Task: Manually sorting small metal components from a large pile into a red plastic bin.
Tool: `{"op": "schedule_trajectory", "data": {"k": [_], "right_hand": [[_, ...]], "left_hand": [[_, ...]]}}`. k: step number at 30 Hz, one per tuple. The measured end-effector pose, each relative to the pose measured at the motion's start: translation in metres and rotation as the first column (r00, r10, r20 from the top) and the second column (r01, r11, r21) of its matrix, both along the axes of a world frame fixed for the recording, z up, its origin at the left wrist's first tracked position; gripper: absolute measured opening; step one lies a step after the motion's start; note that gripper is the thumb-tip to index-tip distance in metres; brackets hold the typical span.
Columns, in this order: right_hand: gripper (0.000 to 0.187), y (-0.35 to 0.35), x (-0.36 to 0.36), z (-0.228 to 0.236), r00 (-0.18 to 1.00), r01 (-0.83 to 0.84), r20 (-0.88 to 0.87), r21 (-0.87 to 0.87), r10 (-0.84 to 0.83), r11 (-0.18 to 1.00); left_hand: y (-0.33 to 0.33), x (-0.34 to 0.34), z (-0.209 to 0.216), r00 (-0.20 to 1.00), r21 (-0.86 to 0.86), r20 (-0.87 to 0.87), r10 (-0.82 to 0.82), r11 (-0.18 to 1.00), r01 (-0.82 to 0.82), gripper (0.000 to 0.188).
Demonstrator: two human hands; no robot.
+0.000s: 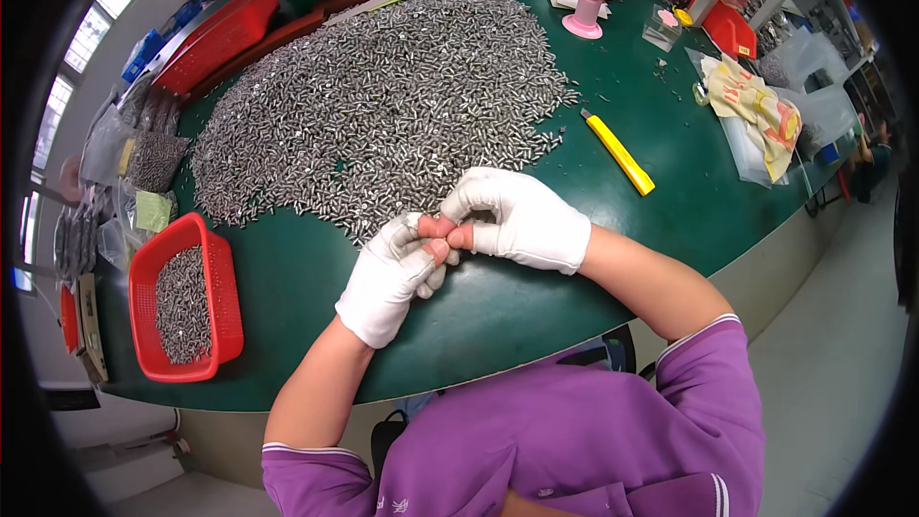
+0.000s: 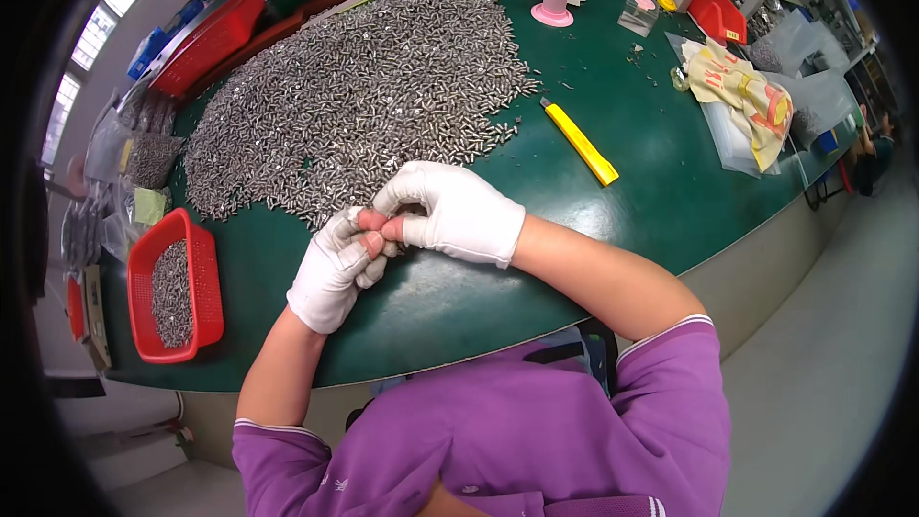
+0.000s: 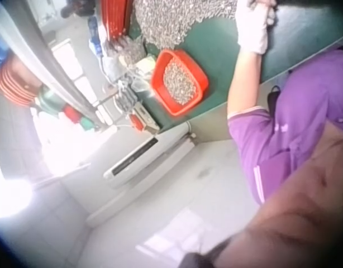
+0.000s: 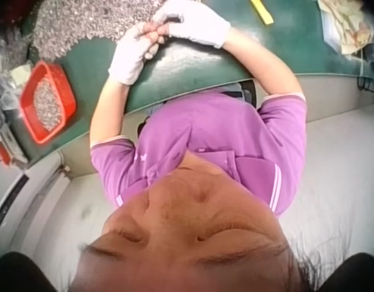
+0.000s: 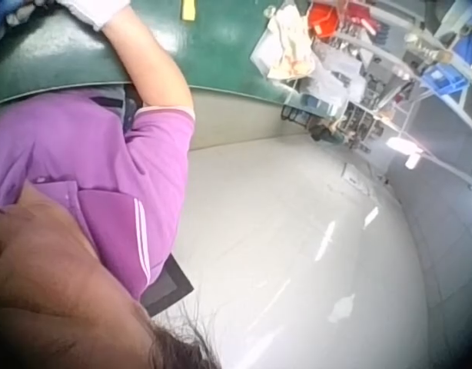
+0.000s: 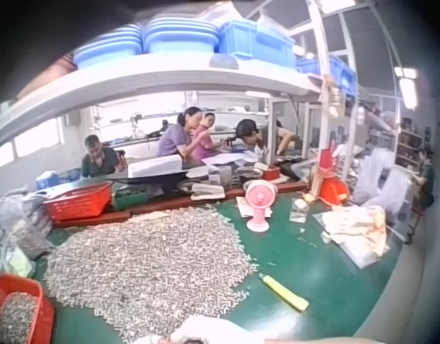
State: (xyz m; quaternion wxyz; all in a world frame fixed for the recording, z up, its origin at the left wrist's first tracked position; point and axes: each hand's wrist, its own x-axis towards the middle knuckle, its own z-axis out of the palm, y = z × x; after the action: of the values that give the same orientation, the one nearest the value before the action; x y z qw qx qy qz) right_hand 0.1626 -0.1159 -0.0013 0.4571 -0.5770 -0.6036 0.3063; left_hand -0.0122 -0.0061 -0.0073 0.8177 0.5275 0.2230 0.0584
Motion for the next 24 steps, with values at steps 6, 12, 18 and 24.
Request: {"op": "schedule_trajectory", "data": {"k": [6,12,18,24], "right_hand": [[0.012,0.002,0.015,0.001,0.929,0.251,0.249,0.125,-0.276,0.96],[0.01,0.002,0.023,-0.001,0.761,0.272,0.562,0.176,-0.323,0.946],[0.008,0.002,0.02,-0.008,0.769,0.129,0.622,0.078,-0.149,0.989],[0.01,0.002,0.013,-0.002,0.724,0.119,0.682,0.024,-0.104,0.993]], "left_hand": [[0.001,0.0,0.002,1.0,-0.014,-0.005,-0.004,1.0,0.003,0.019],[0.001,0.0,0.0,1.0,-0.052,-0.007,0.023,0.998,-0.023,0.026],[0.001,0.002,-0.002,0.993,-0.185,0.086,0.076,0.981,-0.06,0.031],[0.004,-0.001,-0.006,0.996,-0.117,0.079,0.029,0.993,-0.02,0.026]]}}
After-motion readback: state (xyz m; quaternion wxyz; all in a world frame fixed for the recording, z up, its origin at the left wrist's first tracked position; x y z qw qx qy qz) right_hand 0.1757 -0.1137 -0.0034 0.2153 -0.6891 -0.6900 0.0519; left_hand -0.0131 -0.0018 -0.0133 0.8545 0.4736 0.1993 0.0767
